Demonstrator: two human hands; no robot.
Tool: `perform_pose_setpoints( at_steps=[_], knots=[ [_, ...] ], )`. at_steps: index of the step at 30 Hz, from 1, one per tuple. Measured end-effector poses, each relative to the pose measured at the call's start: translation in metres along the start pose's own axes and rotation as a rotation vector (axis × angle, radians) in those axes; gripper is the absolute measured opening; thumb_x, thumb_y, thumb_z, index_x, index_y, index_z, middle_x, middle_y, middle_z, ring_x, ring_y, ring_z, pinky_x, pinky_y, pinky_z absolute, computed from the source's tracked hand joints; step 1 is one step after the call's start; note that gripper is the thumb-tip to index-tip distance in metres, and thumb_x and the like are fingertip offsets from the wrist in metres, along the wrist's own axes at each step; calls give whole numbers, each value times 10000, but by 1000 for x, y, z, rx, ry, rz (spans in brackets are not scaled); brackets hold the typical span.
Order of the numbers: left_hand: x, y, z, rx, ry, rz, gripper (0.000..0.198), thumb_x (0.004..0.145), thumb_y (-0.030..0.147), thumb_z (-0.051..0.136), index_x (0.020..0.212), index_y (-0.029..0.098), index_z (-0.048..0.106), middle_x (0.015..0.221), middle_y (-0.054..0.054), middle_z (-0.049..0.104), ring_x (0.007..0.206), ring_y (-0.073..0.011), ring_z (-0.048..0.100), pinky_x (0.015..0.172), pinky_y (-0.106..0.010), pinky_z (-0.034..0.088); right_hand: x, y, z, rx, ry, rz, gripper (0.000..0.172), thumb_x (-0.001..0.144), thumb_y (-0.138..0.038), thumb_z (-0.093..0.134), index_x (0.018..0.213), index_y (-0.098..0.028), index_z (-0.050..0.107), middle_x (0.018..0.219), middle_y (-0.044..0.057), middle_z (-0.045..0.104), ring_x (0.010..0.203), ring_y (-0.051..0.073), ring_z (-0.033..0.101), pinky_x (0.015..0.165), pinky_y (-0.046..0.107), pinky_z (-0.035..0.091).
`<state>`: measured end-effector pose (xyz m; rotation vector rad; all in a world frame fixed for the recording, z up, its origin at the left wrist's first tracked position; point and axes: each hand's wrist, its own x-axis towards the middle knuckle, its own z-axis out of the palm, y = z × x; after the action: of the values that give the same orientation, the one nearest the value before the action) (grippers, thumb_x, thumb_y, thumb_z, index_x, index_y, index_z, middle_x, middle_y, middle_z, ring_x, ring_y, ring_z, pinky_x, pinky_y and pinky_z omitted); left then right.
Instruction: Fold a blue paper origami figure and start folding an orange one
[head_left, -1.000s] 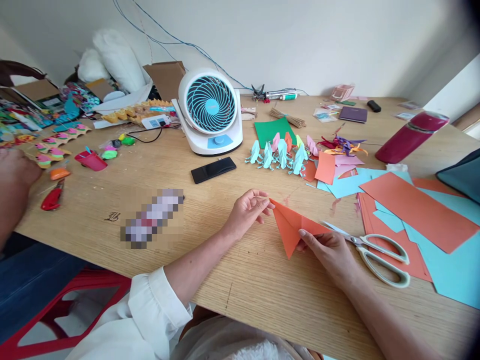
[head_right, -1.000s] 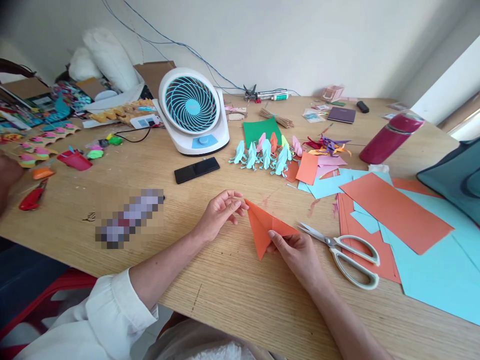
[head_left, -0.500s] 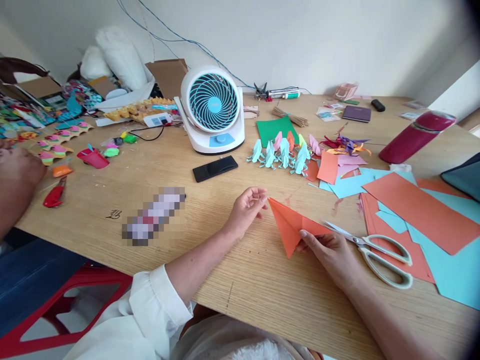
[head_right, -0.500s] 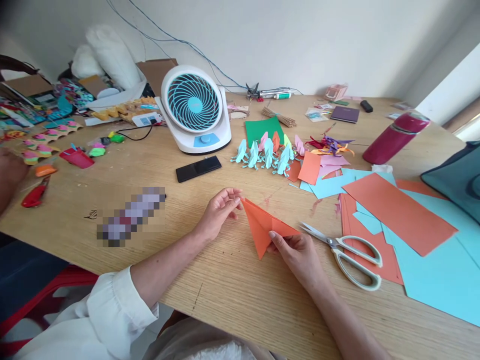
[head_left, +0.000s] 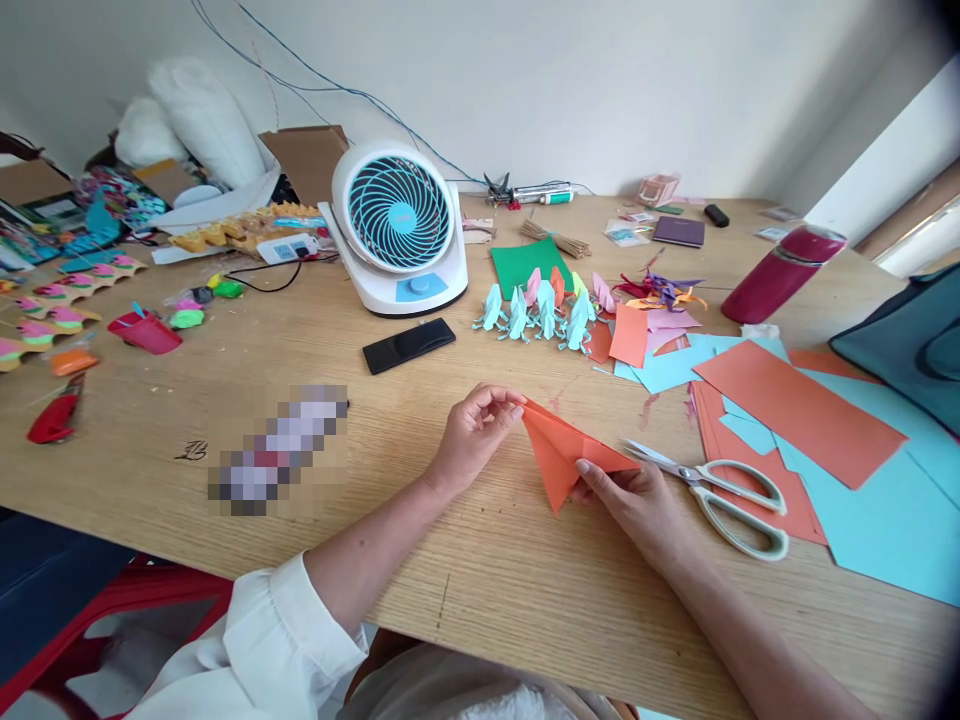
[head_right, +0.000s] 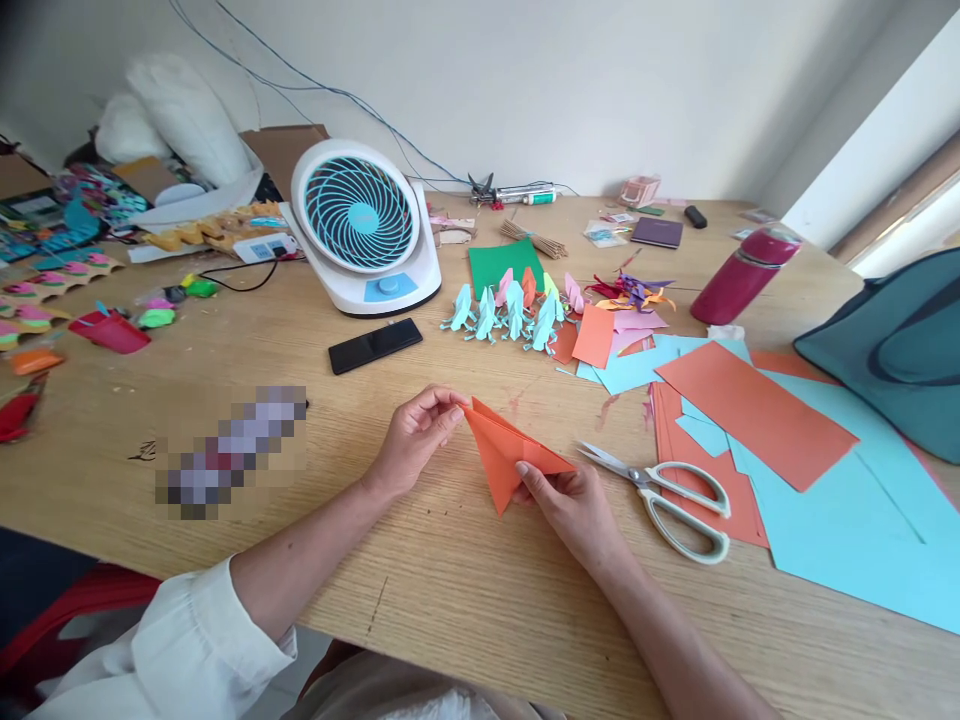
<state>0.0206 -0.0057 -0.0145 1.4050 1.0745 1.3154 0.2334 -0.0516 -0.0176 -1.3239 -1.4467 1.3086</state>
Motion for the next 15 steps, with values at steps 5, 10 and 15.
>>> perform_pose_setpoints(
  at_steps=[5,10,15],
  knots=[
    [-2,5,3,-179,-40,-105,224,784,365,728,875,179,640,806,14,593,599,-68,435,545,-194,358,1,3,0,18,2,-5,470,750,-654,682,659,-194,701,653,57,725,612,205,661,592,307,549],
    [-6,6,5,-40,-127,-41,186,804,349,716,838,172,671,780,-8,618,714,-114,545,653,-218,430,1,6,2,35,17,-22,432,773,-620,692,679,-198,708,648,55,733,608,212,681,594,315,562],
    [-18,1,15,126,-246,-68,229,821,390,686,844,162,702,855,-62,706,779,-180,633,700,-266,488,1,4,8,43,-26,-36,444,755,-650,689,742,-208,722,680,53,739,641,230,691,619,344,580]
  ],
)
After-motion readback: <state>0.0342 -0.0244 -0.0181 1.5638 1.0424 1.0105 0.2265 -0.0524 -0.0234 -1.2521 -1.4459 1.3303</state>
